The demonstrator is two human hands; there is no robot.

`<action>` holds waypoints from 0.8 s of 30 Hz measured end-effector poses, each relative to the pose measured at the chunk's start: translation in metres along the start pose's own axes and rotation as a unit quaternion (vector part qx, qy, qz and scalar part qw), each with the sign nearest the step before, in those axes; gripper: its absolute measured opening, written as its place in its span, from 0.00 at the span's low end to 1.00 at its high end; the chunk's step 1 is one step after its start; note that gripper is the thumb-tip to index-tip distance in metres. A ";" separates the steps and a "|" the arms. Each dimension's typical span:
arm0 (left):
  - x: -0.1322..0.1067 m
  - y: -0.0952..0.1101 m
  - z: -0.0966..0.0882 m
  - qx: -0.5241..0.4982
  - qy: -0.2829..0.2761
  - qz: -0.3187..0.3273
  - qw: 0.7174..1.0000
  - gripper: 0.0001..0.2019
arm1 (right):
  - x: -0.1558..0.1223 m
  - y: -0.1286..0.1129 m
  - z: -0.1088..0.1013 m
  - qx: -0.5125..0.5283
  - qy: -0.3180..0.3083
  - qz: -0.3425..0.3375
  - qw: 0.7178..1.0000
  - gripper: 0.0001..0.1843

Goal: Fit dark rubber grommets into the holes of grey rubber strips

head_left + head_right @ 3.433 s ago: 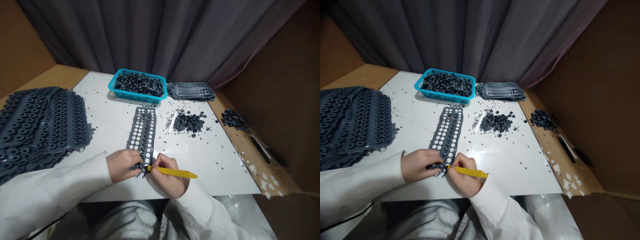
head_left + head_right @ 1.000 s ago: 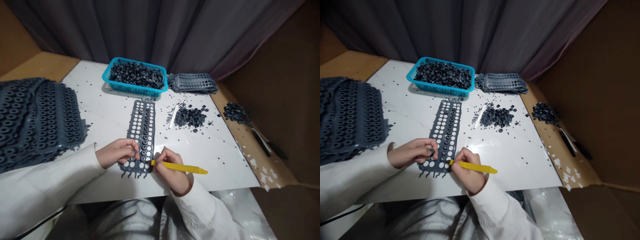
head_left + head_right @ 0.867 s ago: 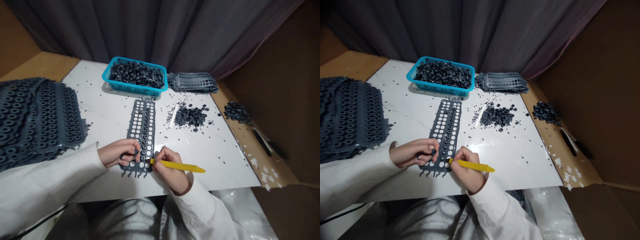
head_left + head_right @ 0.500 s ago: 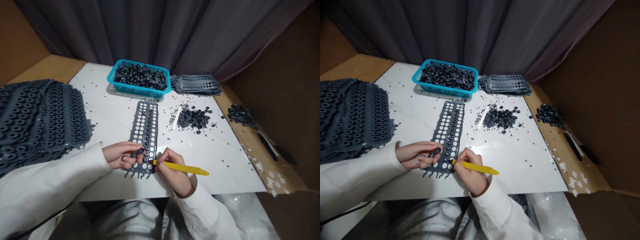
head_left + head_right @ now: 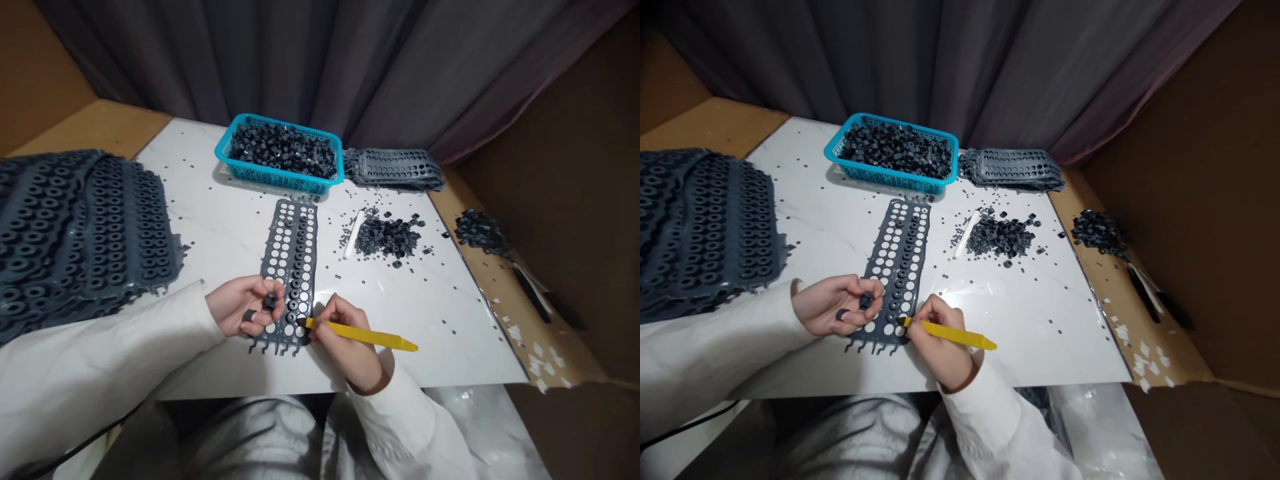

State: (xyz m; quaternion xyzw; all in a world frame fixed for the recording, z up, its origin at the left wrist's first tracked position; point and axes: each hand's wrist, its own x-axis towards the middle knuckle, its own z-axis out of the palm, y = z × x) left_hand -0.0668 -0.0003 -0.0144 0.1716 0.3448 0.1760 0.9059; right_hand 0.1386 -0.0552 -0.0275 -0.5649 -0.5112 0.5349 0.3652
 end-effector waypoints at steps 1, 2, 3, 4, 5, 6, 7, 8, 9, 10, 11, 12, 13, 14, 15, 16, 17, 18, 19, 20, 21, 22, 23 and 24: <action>0.000 0.001 -0.001 -0.003 -0.011 -0.002 1.000 0.07 | 0.000 0.000 0.000 -0.003 0.000 -0.001 1.000 0.07; 0.000 0.002 -0.002 -0.003 -0.016 -0.003 1.000 0.08 | 0.000 0.000 0.000 -0.007 0.000 -0.003 1.000 0.07; 0.000 0.003 -0.002 0.003 -0.014 -0.003 1.000 0.09 | 0.000 0.001 0.000 -0.012 -0.002 -0.004 1.000 0.07; 0.000 0.003 -0.002 0.014 -0.005 -0.001 1.000 0.10 | 0.000 0.001 0.000 -0.016 -0.004 -0.007 1.000 0.07; 0.000 0.003 0.000 0.034 0.012 0.003 0.999 0.11 | 0.000 0.000 0.000 -0.019 -0.005 -0.009 1.000 0.06; 0.000 0.003 0.002 0.065 0.034 0.010 0.997 0.11 | 0.000 0.000 0.000 -0.023 -0.005 -0.011 1.000 0.06; 0.000 0.002 0.005 0.112 0.057 0.019 0.992 0.12 | 0.000 -0.001 0.000 -0.027 -0.004 -0.014 1.000 0.06; 0.000 0.001 0.008 0.177 0.078 0.033 0.981 0.12 | 0.000 -0.003 0.000 -0.033 -0.002 -0.017 0.999 0.07; -0.001 -0.001 0.011 0.261 0.096 0.059 0.959 0.12 | 0.000 -0.005 0.001 -0.040 -0.001 -0.021 0.999 0.07; -0.001 -0.002 0.014 0.356 0.110 0.100 0.923 0.12 | 0.000 -0.008 0.001 -0.048 -0.001 -0.026 0.999 0.07; 0.000 -0.003 0.016 0.451 0.117 0.150 0.872 0.11 | 0.000 -0.010 0.002 -0.056 -0.003 -0.029 0.998 0.07; 0.000 -0.004 0.017 0.537 0.114 0.201 0.812 0.10 | 0.000 -0.013 0.002 -0.064 -0.007 -0.032 0.997 0.08; 0.001 -0.006 0.016 0.607 0.102 0.246 0.749 0.09 | 0.000 -0.016 0.003 -0.071 -0.010 -0.035 0.997 0.08; 0.003 -0.007 0.015 0.663 0.083 0.276 0.691 0.10 | 0.000 -0.018 0.003 -0.078 -0.012 -0.035 0.996 0.08; 0.005 -0.007 0.013 0.707 0.059 0.289 0.643 0.11 | 0.001 -0.020 0.004 -0.085 -0.012 -0.034 0.996 0.08; 0.007 -0.008 0.010 0.744 0.036 0.287 0.602 0.12 | 0.001 -0.021 0.004 -0.090 -0.010 -0.033 0.995 0.08; 0.009 -0.009 0.008 0.776 0.016 0.276 0.566 0.13 | 0.002 -0.022 0.005 -0.093 -0.007 -0.034 0.995 0.07; 0.011 -0.009 0.005 0.803 0.003 0.264 0.534 0.14 | 0.002 -0.022 0.005 -0.092 -0.004 -0.034 0.995 0.07; 0.013 -0.008 0.003 0.823 -0.006 0.254 0.508 0.13 | 0.003 -0.021 0.005 -0.090 0.000 -0.035 0.995 0.07; 0.014 -0.008 0.001 0.837 -0.012 0.248 0.488 0.13 | 0.003 -0.020 0.006 -0.086 0.003 -0.037 0.996 0.07; 0.014 -0.008 0.000 0.844 -0.014 0.248 0.476 0.12 | 0.004 -0.019 0.006 -0.082 0.006 -0.039 0.996 0.07; 0.014 -0.008 0.000 0.847 -0.013 0.251 0.468 0.11 | 0.004 -0.019 0.006 -0.080 0.007 -0.040 0.996 0.07; 0.014 -0.008 0.000 0.848 -0.009 0.256 0.465 0.12 | 0.004 -0.018 0.005 -0.081 0.006 -0.041 0.996 0.07; 0.013 -0.008 0.001 0.846 -0.002 0.259 0.465 0.12 | 0.004 -0.018 0.005 -0.085 0.003 -0.042 0.996 0.07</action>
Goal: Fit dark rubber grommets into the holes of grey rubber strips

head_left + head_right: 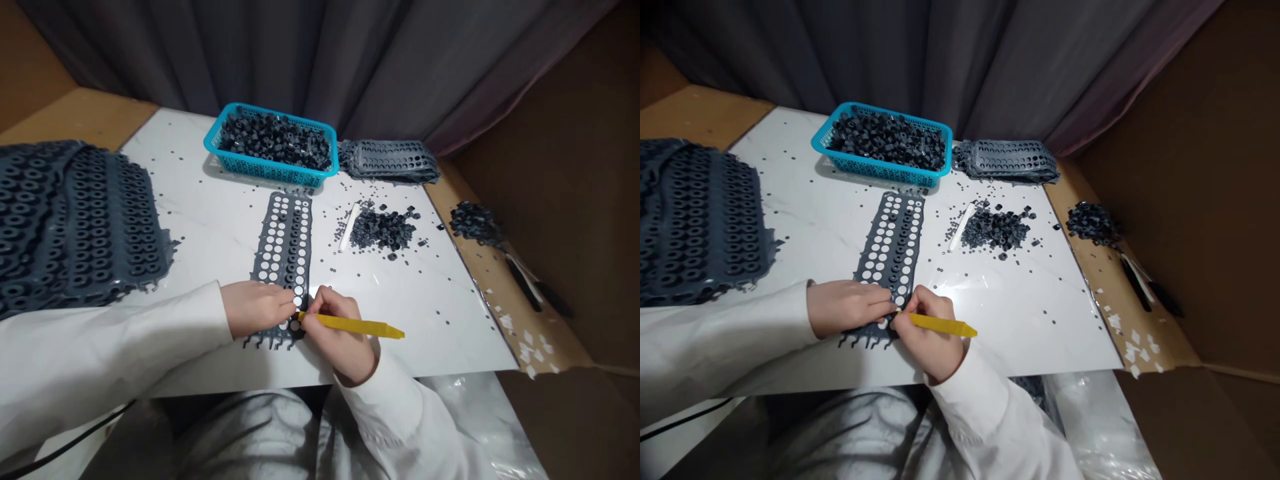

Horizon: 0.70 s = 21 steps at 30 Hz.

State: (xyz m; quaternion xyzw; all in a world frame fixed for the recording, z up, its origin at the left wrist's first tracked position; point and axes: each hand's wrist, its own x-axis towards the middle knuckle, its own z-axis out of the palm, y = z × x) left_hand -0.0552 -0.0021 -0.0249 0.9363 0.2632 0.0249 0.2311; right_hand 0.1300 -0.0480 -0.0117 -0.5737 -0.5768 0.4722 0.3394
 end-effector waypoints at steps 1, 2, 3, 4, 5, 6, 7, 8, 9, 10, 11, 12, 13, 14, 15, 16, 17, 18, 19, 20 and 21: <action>0.000 0.001 0.000 -0.002 0.007 -0.006 1.000 0.13 | 0.000 0.000 -0.001 -0.008 -0.005 -0.001 1.000 0.07; -0.001 0.003 -0.001 -0.008 0.014 -0.013 1.000 0.13 | 0.000 -0.001 -0.001 -0.017 -0.009 -0.001 1.000 0.07; -0.001 0.004 -0.002 -0.020 0.021 -0.016 0.999 0.14 | 0.000 -0.002 -0.002 -0.029 -0.013 -0.001 0.999 0.07; -0.002 0.006 -0.005 -0.036 0.031 -0.017 0.999 0.14 | 0.000 -0.003 -0.003 -0.040 -0.016 0.000 0.999 0.07; -0.002 0.007 -0.009 -0.058 0.047 -0.014 0.997 0.14 | 0.000 -0.003 -0.003 -0.050 -0.019 0.002 0.999 0.07; -0.002 0.007 -0.015 -0.085 0.065 -0.008 0.994 0.14 | 0.000 -0.004 -0.003 -0.058 -0.021 0.004 0.998 0.07; -0.002 0.007 -0.022 -0.114 0.087 -0.003 0.990 0.14 | 0.000 -0.005 -0.003 -0.064 -0.022 0.006 0.998 0.07; -0.001 0.006 -0.030 -0.143 0.113 -0.004 0.983 0.13 | 0.000 -0.005 -0.003 -0.067 -0.023 0.009 0.997 0.07; -0.001 0.005 -0.038 -0.170 0.144 -0.016 0.975 0.12 | 0.000 -0.005 -0.003 -0.068 -0.023 0.011 0.997 0.07; 0.000 0.003 -0.046 -0.194 0.175 -0.041 0.964 0.11 | 0.000 -0.005 -0.003 -0.064 -0.020 0.012 0.998 0.07; 0.002 0.000 -0.053 -0.219 0.201 -0.074 0.952 0.09 | 0.000 -0.004 -0.003 -0.055 -0.019 0.012 0.998 0.07; 0.003 -0.003 -0.058 -0.250 0.218 -0.113 0.937 0.09 | 0.001 -0.002 -0.003 -0.043 -0.018 0.012 0.999 0.07; 0.004 -0.006 -0.060 -0.292 0.219 -0.152 0.919 0.09 | 0.001 0.000 -0.003 -0.025 -0.019 0.011 0.999 0.07; 0.005 -0.008 -0.059 -0.346 0.206 -0.189 0.896 0.10 | 0.001 0.002 -0.003 -0.003 -0.019 0.011 1.000 0.07; 0.006 -0.010 -0.056 -0.408 0.181 -0.221 0.867 0.11 | 0.001 0.005 -0.003 0.020 -0.017 0.012 1.000 0.07; 0.007 -0.012 -0.051 -0.469 0.150 -0.248 0.834 0.13 | 0.001 0.008 -0.003 0.042 -0.011 0.014 0.999 0.07; 0.007 -0.012 -0.046 -0.524 0.120 -0.270 0.799 0.14 | 0.000 0.010 -0.003 0.060 -0.001 0.016 0.998 0.07; 0.008 -0.012 -0.040 -0.569 0.094 -0.288 0.764 0.16 | 0.000 0.012 -0.003 0.072 0.008 0.016 0.997 0.07; 0.008 -0.012 -0.035 -0.605 0.075 -0.299 0.734 0.16 | 0.000 0.014 -0.003 0.080 0.014 0.014 0.997 0.07; 0.007 -0.010 -0.031 -0.634 0.062 -0.304 0.708 0.17 | 0.001 0.014 -0.003 0.083 0.017 0.011 0.996 0.07; 0.007 -0.009 -0.028 -0.659 0.053 -0.305 0.686 0.17 | 0.001 0.015 -0.003 0.086 0.017 0.007 0.996 0.08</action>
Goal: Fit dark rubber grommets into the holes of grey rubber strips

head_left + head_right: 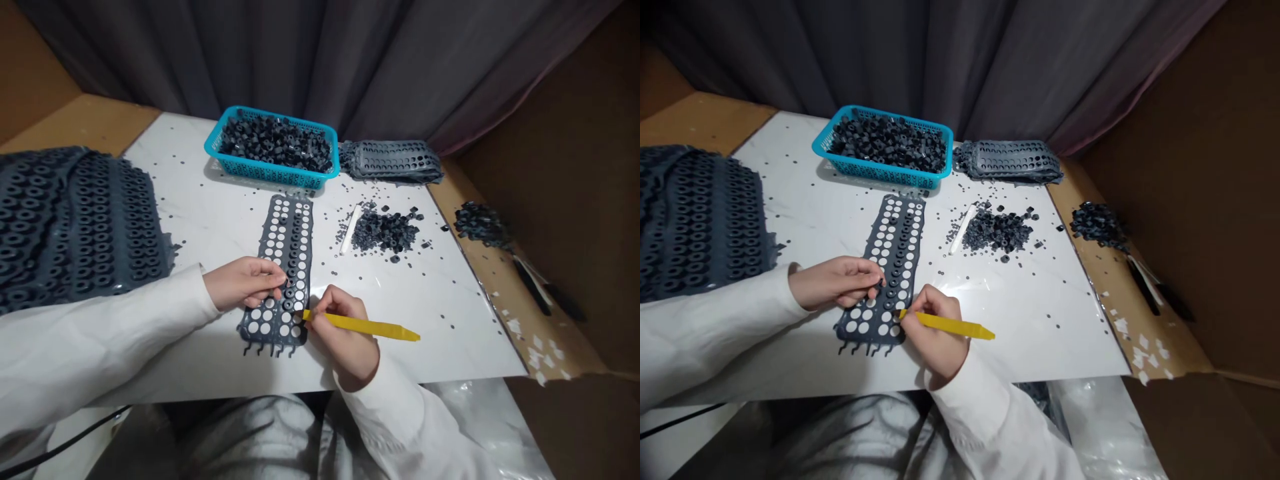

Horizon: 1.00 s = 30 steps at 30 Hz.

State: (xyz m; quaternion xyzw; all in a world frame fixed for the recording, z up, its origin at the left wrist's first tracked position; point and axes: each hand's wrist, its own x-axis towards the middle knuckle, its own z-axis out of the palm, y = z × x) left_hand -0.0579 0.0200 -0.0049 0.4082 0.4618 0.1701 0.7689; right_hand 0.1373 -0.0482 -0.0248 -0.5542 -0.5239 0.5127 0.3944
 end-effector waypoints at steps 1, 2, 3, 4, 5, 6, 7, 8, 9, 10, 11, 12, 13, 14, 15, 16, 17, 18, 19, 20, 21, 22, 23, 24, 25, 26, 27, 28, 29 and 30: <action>0.000 -0.002 0.001 -0.027 -0.009 -0.009 1.000 0.17 | 0.000 0.000 0.001 0.005 -0.001 -0.005 1.000 0.08; -0.001 -0.002 0.003 -0.052 -0.017 -0.016 0.998 0.18 | 0.001 0.000 0.001 0.014 0.001 -0.010 1.000 0.08; -0.002 -0.002 0.004 -0.076 -0.023 -0.021 0.997 0.18 | 0.001 -0.001 0.002 0.028 0.011 -0.018 0.999 0.08; -0.003 -0.002 0.004 -0.099 -0.029 -0.026 0.994 0.18 | 0.001 -0.002 0.002 0.046 0.032 -0.029 0.998 0.07; -0.004 -0.001 0.005 -0.119 -0.034 -0.032 0.992 0.18 | 0.001 -0.003 0.003 0.067 0.059 -0.045 0.995 0.05; -0.005 0.000 0.006 -0.139 -0.037 -0.036 0.989 0.18 | 0.001 -0.005 0.003 0.087 0.087 -0.064 0.990 0.02; -0.006 0.000 0.007 -0.157 -0.041 -0.040 0.986 0.18 | 0.000 -0.007 0.003 0.101 0.108 -0.085 0.985 0.03; -0.007 0.001 0.008 -0.172 -0.044 -0.042 0.983 0.17 | -0.001 -0.010 0.003 0.106 0.116 -0.105 0.982 0.06; -0.008 0.001 0.010 -0.185 -0.047 -0.043 0.981 0.17 | -0.002 -0.013 0.004 0.100 0.110 -0.123 0.981 0.08; -0.008 0.001 0.012 -0.197 -0.051 -0.044 0.978 0.16 | -0.003 -0.017 0.004 0.085 0.092 -0.136 0.983 0.09; -0.009 0.002 0.014 -0.207 -0.056 -0.043 0.976 0.16 | -0.004 -0.021 0.004 0.067 0.071 -0.144 0.985 0.09; -0.010 0.002 0.016 -0.216 -0.061 -0.041 0.974 0.15 | -0.004 -0.025 0.005 0.050 0.053 -0.149 0.986 0.07; -0.010 0.002 0.018 -0.223 -0.066 -0.039 0.972 0.15 | -0.004 -0.029 0.006 0.036 0.041 -0.153 0.987 0.04; -0.010 0.002 0.020 -0.230 -0.068 -0.036 0.970 0.15 | -0.003 -0.032 0.007 0.028 0.035 -0.157 0.987 0.06; -0.011 0.003 0.022 -0.237 -0.067 -0.033 0.969 0.15 | -0.001 -0.035 0.009 0.024 0.033 -0.161 0.986 0.11; -0.011 0.003 0.024 -0.243 -0.062 -0.031 0.968 0.15 | 0.000 -0.038 0.011 0.022 0.036 -0.166 0.985 0.16; -0.011 0.004 0.026 -0.247 -0.056 -0.028 0.967 0.14 | 0.002 -0.040 0.012 0.021 0.042 -0.170 0.984 0.18; -0.011 0.005 0.027 -0.249 -0.049 -0.027 0.967 0.13 | 0.003 -0.042 0.013 0.020 0.052 -0.172 0.984 0.19; -0.011 0.006 0.029 -0.248 -0.044 -0.027 0.967 0.12 | 0.004 -0.043 0.015 0.020 0.063 -0.171 0.983 0.20; -0.011 0.007 0.031 -0.245 -0.038 -0.027 0.968 0.12 | 0.005 -0.044 0.015 0.020 0.074 -0.170 0.983 0.19; -0.010 0.008 0.033 -0.239 -0.033 -0.027 0.970 0.11 | 0.005 -0.045 0.016 0.020 0.083 -0.168 0.982 0.19; -0.009 0.009 0.035 -0.231 -0.030 -0.027 0.972 0.11 | 0.005 -0.046 0.015 0.017 0.091 -0.167 0.982 0.19; -0.008 0.010 0.038 -0.222 -0.027 -0.027 0.974 0.11 | 0.005 -0.048 0.014 0.013 0.097 -0.168 0.981 0.19; -0.005 0.012 0.040 -0.212 -0.025 -0.028 0.977 0.12 | 0.007 -0.049 0.011 0.008 0.102 -0.170 0.980 0.19; 0.000 0.015 0.042 -0.200 -0.023 -0.030 0.979 0.12 | 0.009 -0.050 0.006 0.002 0.110 -0.172 0.979 0.19; 0.006 0.019 0.042 -0.185 -0.020 -0.032 0.982 0.13 | 0.014 -0.050 -0.001 -0.004 0.120 -0.176 0.977 0.19; 0.013 0.026 0.042 -0.168 -0.013 -0.029 0.985 0.14 | 0.021 -0.050 -0.011 -0.010 0.134 -0.180 0.974 0.19; 0.022 0.035 0.039 -0.143 0.001 -0.015 0.990 0.14 | 0.030 -0.049 -0.023 -0.019 0.152 -0.184 0.971 0.18; 0.032 0.048 0.034 -0.108 0.028 0.016 0.994 0.14 | 0.041 -0.047 -0.039 -0.033 0.174 -0.190 0.966 0.18; 0.043 0.063 0.026 -0.068 0.064 0.070 0.993 0.13 | 0.054 -0.043 -0.056 -0.053 0.188 -0.196 0.961 0.18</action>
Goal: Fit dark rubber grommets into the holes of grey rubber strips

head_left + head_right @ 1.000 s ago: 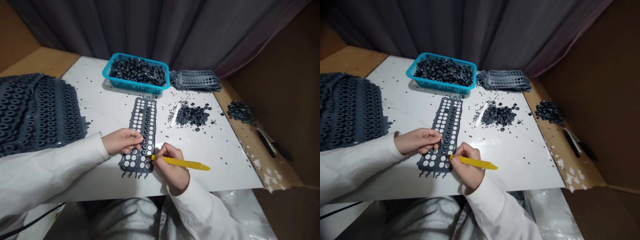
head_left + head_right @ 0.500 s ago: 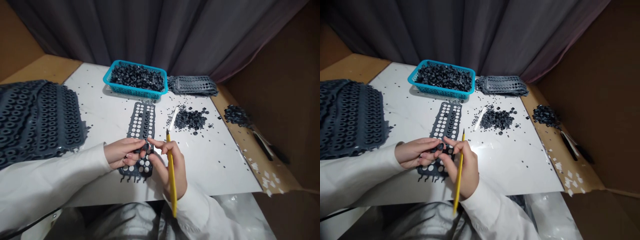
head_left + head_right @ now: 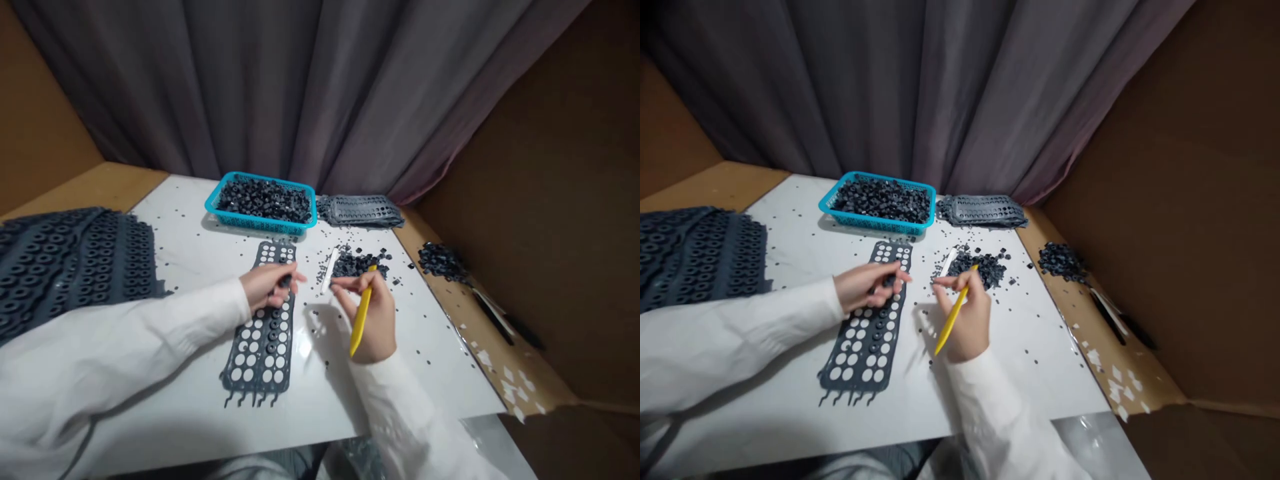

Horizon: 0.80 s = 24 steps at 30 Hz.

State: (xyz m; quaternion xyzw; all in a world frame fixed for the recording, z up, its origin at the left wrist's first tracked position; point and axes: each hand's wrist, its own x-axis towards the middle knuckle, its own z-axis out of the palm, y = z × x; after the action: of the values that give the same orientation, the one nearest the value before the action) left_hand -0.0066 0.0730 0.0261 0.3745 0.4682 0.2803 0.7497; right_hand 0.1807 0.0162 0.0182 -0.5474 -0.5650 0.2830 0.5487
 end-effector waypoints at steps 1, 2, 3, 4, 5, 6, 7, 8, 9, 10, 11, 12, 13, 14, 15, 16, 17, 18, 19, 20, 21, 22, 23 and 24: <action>0.014 0.016 -0.006 0.058 0.044 0.078 0.994 0.11 | 0.016 0.013 -0.012 -0.029 0.009 -0.008 1.000 0.18; 0.028 0.034 -0.013 0.122 0.103 0.176 0.971 0.09 | 0.033 0.026 -0.024 -0.067 0.017 -0.006 0.998 0.19; 0.042 0.053 -0.021 0.139 0.126 0.219 0.958 0.06 | 0.048 0.040 -0.035 -0.104 0.026 0.001 0.994 0.19; 0.055 0.071 -0.030 0.145 0.136 0.245 0.949 0.05 | 0.061 0.052 -0.045 -0.138 0.033 0.011 0.990 0.20; 0.066 0.087 -0.039 0.156 0.152 0.276 0.936 0.04 | 0.072 0.062 -0.054 -0.156 0.033 0.022 0.987 0.19; 0.076 0.100 -0.047 0.210 0.181 0.325 0.904 0.04 | 0.079 0.069 -0.061 -0.161 0.021 0.028 0.986 0.19; 0.083 0.109 -0.055 0.261 0.203 0.361 0.872 0.05 | 0.083 0.073 -0.066 -0.162 0.020 0.030 0.986 0.19; 0.088 0.115 -0.061 0.300 0.217 0.384 0.846 0.04 | 0.084 0.074 -0.069 -0.160 0.022 0.028 0.986 0.18; 0.091 0.117 -0.066 0.327 0.226 0.397 0.827 0.04 | 0.081 0.072 -0.071 -0.156 0.028 0.021 0.987 0.18; 0.091 0.117 -0.069 0.343 0.228 0.402 0.817 0.03 | 0.077 0.067 -0.071 -0.146 0.035 0.014 0.989 0.17; 0.089 0.115 -0.071 0.355 0.224 0.405 0.812 0.02 | 0.070 0.062 -0.069 -0.132 0.034 0.009 0.991 0.16; 0.085 0.111 -0.072 0.367 0.217 0.408 0.808 0.03 | 0.062 0.055 -0.066 -0.107 0.025 0.008 0.994 0.17; 0.080 0.108 -0.071 0.384 0.212 0.413 0.799 0.05 | 0.053 0.048 -0.060 -0.074 0.004 0.016 0.997 0.19; 0.074 0.105 -0.069 0.409 0.209 0.420 0.782 0.07 | 0.044 0.041 -0.054 -0.040 -0.023 0.032 0.998 0.22; 0.067 0.103 -0.066 0.438 0.209 0.428 0.762 0.10 | 0.035 0.035 -0.045 -0.011 -0.048 0.048 0.998 0.24; 0.061 0.100 -0.063 0.464 0.209 0.435 0.743 0.12 | 0.025 0.029 -0.036 0.005 -0.070 0.058 0.996 0.24; 0.055 0.096 -0.059 0.484 0.209 0.440 0.727 0.13 | 0.016 0.025 -0.025 0.010 -0.101 0.059 0.993 0.23; 0.049 0.091 -0.055 0.500 0.205 0.443 0.716 0.14 | 0.007 0.021 -0.015 0.016 -0.143 0.056 0.988 0.20; 0.042 0.084 -0.050 0.513 0.195 0.444 0.708 0.15 | -0.002 0.018 -0.004 0.027 -0.188 0.058 0.980 0.17; 0.035 0.074 -0.046 0.522 0.179 0.443 0.706 0.13 | -0.010 0.016 0.006 0.043 -0.219 0.069 0.972 0.15; 0.028 0.061 -0.043 0.536 0.152 0.442 0.703 0.10 | -0.018 0.014 0.015 0.065 -0.241 0.089 0.964 0.13; 0.019 0.045 -0.040 0.551 0.119 0.437 0.701 0.05 | -0.025 0.014 0.023 0.081 -0.246 0.111 0.959 0.12; 0.009 0.028 -0.039 0.567 0.074 0.432 0.697 0.03 | -0.031 0.014 0.029 0.087 -0.243 0.134 0.957 0.11; -0.002 0.010 -0.037 0.593 -0.017 0.428 0.682 0.03 | -0.036 0.014 0.033 0.086 -0.237 0.151 0.956 0.10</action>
State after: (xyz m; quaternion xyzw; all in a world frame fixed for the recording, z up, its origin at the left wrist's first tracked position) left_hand -0.0424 0.0881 0.0248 0.9050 0.3125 0.2280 0.1770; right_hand 0.1474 -0.0047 -0.0141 -0.4941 -0.5628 0.5317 0.3954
